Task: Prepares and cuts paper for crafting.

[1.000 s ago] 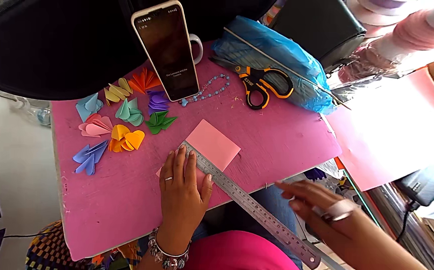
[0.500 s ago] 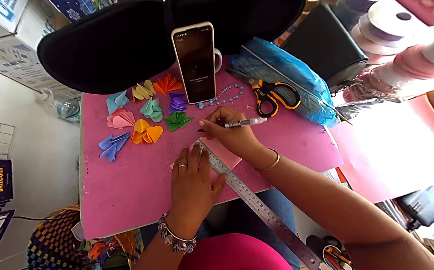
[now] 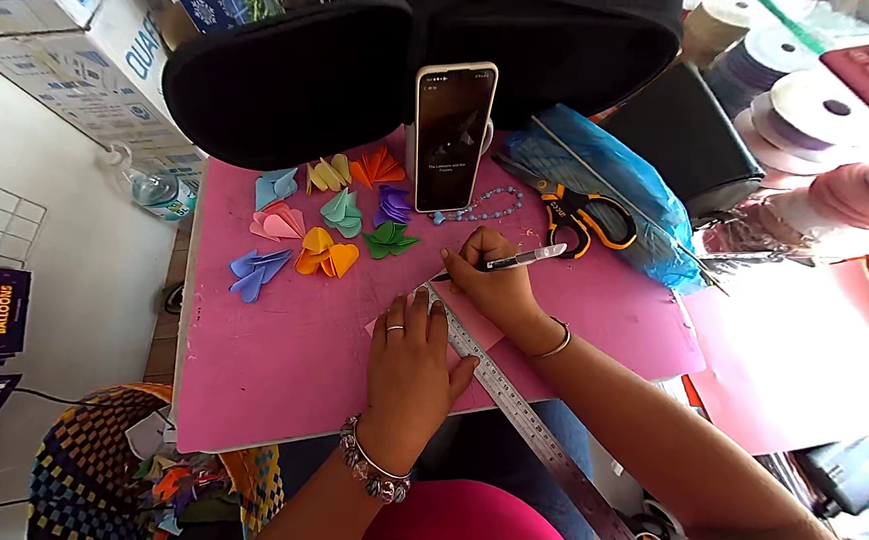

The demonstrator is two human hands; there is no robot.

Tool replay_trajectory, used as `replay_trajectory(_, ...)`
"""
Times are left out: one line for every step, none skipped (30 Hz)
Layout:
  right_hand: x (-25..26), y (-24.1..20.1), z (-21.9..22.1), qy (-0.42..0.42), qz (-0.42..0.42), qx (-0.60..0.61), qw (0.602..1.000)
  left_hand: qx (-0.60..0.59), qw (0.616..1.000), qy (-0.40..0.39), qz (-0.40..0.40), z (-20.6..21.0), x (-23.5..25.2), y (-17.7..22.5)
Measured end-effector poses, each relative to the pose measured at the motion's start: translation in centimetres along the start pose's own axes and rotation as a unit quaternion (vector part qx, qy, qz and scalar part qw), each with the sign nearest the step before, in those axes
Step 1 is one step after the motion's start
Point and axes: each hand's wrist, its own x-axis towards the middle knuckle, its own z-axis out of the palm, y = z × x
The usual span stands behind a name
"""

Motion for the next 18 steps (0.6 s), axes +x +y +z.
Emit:
replay_trajectory(0.0,0.0,0.0,-0.002,-0.002,-0.004,1.0,-0.001,1.0,-0.002,0.0,-0.1,0.0,0.0)
replay_trajectory(0.0,0.0,0.0,-0.003,-0.004,-0.006,1.0,-0.001,1.0,-0.003,0.0,-0.1,0.0,0.0)
replay_trajectory(0.0,0.0,0.0,-0.004,-0.006,-0.01,1.0,-0.001,1.0,-0.003,-0.001,-0.1,0.0,0.0)
replay_trajectory(0.0,0.0,0.0,-0.005,-0.007,-0.013,1.0,0.0,1.0,-0.003,-0.002,-0.1,0.0,0.1)
replay_trajectory(0.0,0.0,0.0,-0.005,-0.007,-0.014,1.0,0.0,1.0,-0.003,-0.004,-0.1,0.0,0.1)
replay_trajectory(0.0,0.0,0.0,-0.005,-0.007,-0.013,1.0,0.001,1.0,-0.001,-0.003,0.0,0.0,0.1)
replay_trajectory(0.0,0.0,0.0,-0.005,-0.008,-0.012,1.0,0.002,1.0,0.001,-0.002,0.0,0.0,0.0)
replay_trajectory(0.0,0.0,0.0,-0.006,-0.01,-0.012,1.0,0.003,1.0,0.003,-0.001,0.1,0.0,0.0)
replay_trajectory(0.0,0.1,0.1,-0.007,-0.011,-0.012,1.0,0.004,1.0,0.005,0.001,0.1,0.0,0.0)
replay_trajectory(-0.1,0.1,0.1,-0.008,-0.012,-0.012,1.0,0.005,1.0,0.008,0.001,0.1,0.0,0.0)
replay_trajectory(-0.1,0.1,0.0,-0.011,-0.011,-0.013,1.0,0.007,1.0,0.009,0.002,0.1,0.0,0.0)
replay_trajectory(-0.2,0.0,0.0,-0.018,-0.006,-0.016,1.0,0.007,1.0,0.01,0.002,0.1,0.0,0.0)
replay_trajectory(-0.3,-0.1,-0.1,-0.024,-0.003,-0.019,1.0,0.006,1.0,0.009,0.003,0.1,0.0,0.0)
replay_trajectory(-0.5,-0.2,-0.2,-0.03,-0.003,-0.02,0.999,0.007,1.0,0.007,0.002,0.1,0.0,0.0)
replay_trajectory(-0.7,-0.3,-0.4,-0.033,0.0,-0.019,0.999,0.006,1.0,0.004,0.001,0.1,0.0,0.0)
replay_trajectory(-1.0,-0.3,-0.6,-0.033,0.006,-0.014,0.999,0.006,1.0,0.001,0.001,0.0,0.0,0.0)
replay_trajectory(-1.2,-0.4,-0.7,-0.03,0.013,-0.004,0.999,0.005,1.0,0.0,0.001,0.0,0.0,0.0)
replay_trajectory(-1.3,-0.6,-0.9,-0.022,0.023,0.007,0.999,0.005,1.0,-0.002,0.001,0.0,0.0,0.0)
